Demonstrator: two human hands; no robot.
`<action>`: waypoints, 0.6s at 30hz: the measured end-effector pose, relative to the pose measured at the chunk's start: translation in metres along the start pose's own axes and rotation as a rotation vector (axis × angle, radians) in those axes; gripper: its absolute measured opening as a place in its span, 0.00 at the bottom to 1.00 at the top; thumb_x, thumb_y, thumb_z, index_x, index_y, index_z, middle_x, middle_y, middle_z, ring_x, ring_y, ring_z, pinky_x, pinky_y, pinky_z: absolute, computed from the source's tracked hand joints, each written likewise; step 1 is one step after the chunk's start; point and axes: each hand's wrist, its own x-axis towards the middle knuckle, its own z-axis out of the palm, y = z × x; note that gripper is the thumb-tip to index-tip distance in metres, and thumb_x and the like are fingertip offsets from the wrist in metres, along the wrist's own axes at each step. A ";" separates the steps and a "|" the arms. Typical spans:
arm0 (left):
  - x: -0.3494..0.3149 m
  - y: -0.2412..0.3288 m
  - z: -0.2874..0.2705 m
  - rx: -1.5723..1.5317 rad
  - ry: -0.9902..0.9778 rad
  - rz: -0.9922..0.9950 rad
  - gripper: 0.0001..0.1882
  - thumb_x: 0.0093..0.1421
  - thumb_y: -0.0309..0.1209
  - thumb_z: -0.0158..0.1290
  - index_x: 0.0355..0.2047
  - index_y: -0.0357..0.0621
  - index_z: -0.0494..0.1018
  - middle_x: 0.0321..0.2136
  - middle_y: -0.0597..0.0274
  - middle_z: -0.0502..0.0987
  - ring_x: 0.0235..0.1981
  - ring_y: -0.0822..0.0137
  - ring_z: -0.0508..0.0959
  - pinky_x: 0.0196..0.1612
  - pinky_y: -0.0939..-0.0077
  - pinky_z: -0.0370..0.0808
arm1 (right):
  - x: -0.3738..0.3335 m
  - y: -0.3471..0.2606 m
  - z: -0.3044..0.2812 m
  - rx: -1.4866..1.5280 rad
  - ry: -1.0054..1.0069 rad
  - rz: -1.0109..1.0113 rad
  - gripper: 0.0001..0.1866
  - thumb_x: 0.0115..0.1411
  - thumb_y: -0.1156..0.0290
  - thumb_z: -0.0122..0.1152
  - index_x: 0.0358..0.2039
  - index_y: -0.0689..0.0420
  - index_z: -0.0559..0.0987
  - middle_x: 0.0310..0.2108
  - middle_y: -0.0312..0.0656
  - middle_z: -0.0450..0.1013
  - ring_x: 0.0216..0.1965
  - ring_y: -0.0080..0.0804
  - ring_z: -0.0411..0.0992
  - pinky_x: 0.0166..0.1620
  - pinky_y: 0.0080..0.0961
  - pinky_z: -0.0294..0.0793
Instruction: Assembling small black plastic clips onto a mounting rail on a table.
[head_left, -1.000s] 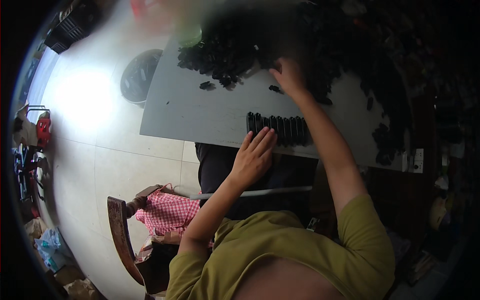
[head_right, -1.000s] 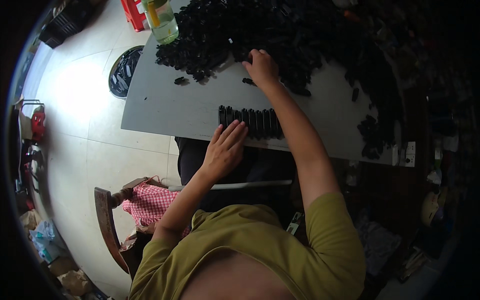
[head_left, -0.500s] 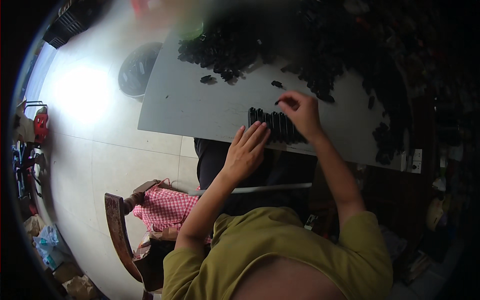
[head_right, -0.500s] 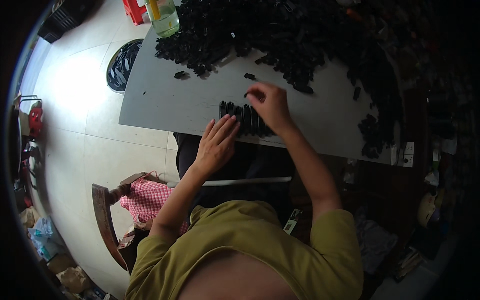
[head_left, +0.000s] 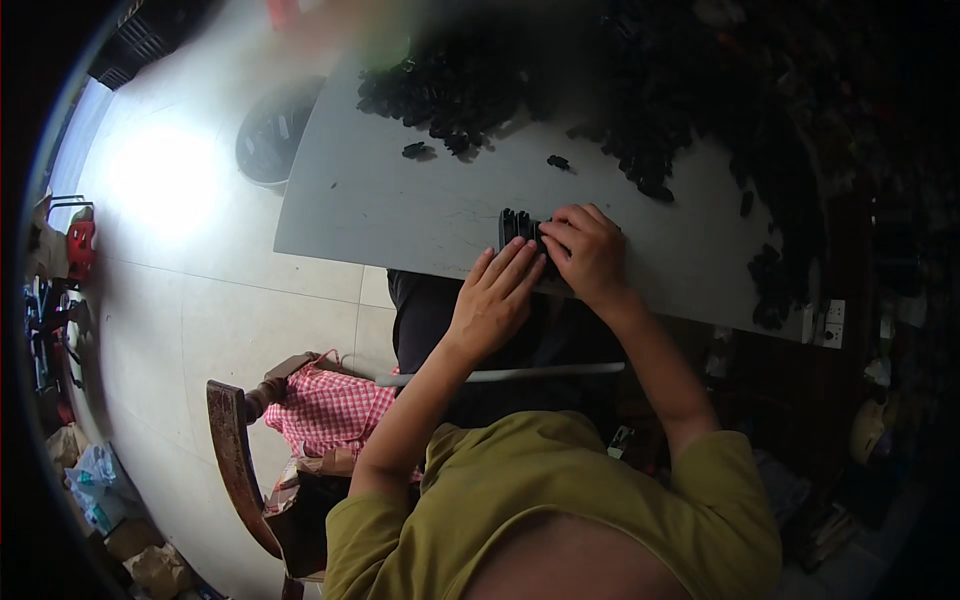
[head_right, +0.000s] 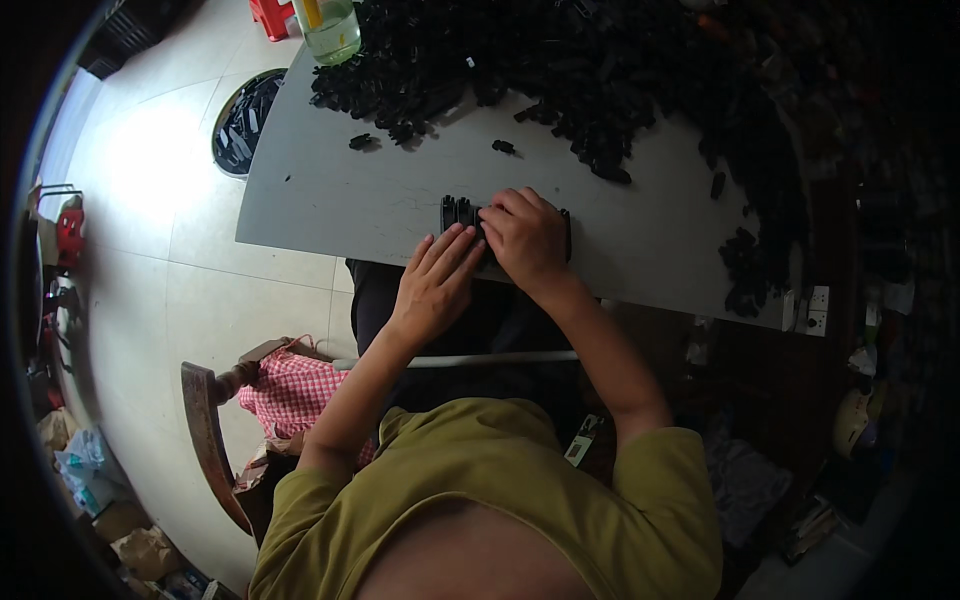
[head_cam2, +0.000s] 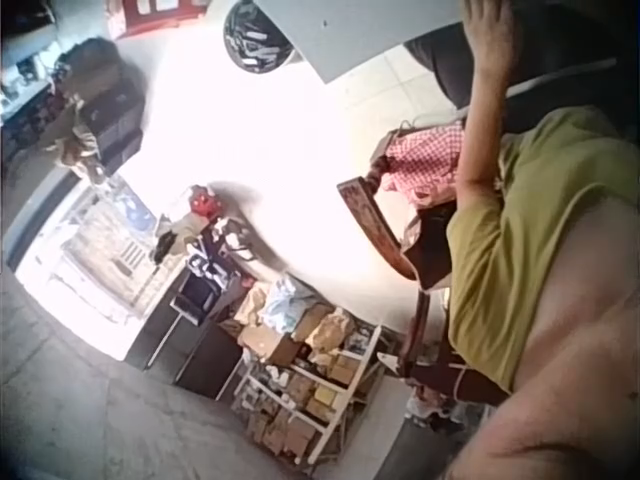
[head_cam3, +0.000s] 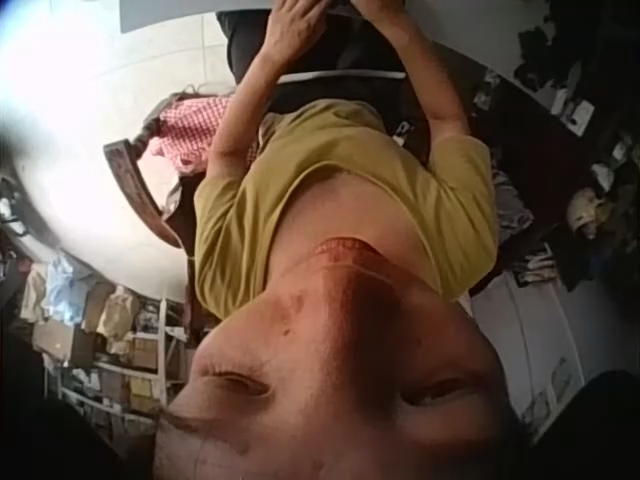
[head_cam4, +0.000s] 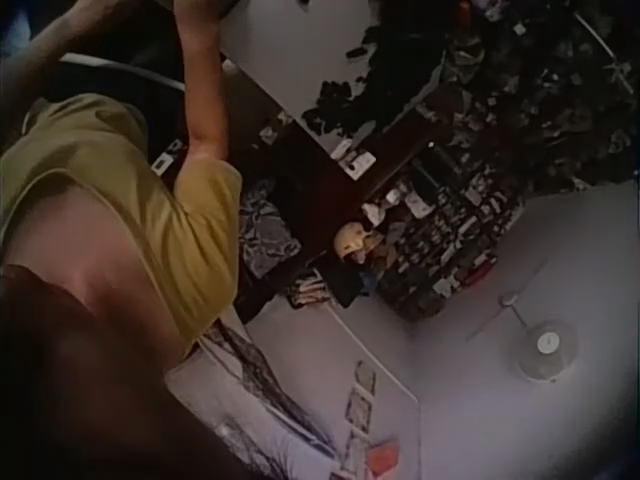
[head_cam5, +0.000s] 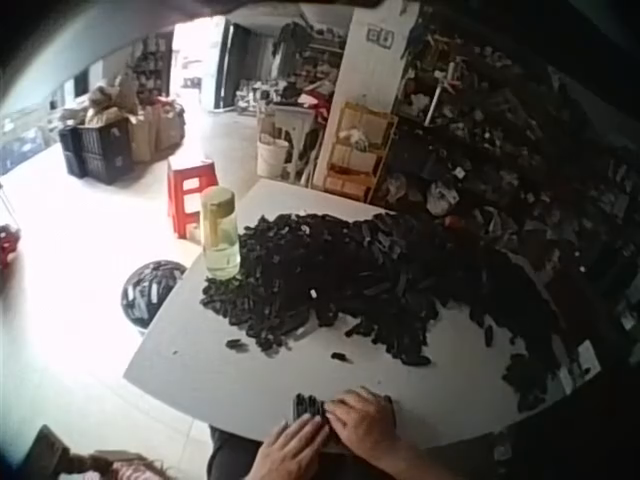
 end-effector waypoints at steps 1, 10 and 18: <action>0.000 0.000 0.000 -0.012 0.020 -0.006 0.26 0.50 0.25 0.52 0.53 0.47 0.70 0.57 0.60 0.68 0.61 0.62 0.66 0.61 0.59 0.61 | 0.001 -0.002 -0.003 -0.054 -0.057 -0.027 0.03 0.47 0.76 0.64 0.25 0.56 0.79 0.30 0.37 0.72 0.35 0.36 0.71 0.36 0.31 0.71; -0.002 -0.004 0.004 -0.016 -0.002 0.014 0.30 0.50 0.28 0.53 0.57 0.47 0.67 0.60 0.59 0.65 0.63 0.62 0.63 0.62 0.61 0.60 | 0.023 -0.006 -0.012 -0.295 -0.394 -0.189 0.05 0.52 0.74 0.57 0.28 0.56 0.81 0.33 0.38 0.71 0.36 0.34 0.71 0.39 0.34 0.70; -0.003 -0.005 0.005 -0.002 0.006 0.035 0.29 0.52 0.28 0.52 0.57 0.48 0.67 0.61 0.61 0.64 0.64 0.62 0.61 0.63 0.62 0.59 | 0.098 0.094 0.036 -0.014 0.070 0.226 0.08 0.53 0.74 0.59 0.34 0.57 0.81 0.37 0.44 0.74 0.37 0.43 0.74 0.41 0.34 0.75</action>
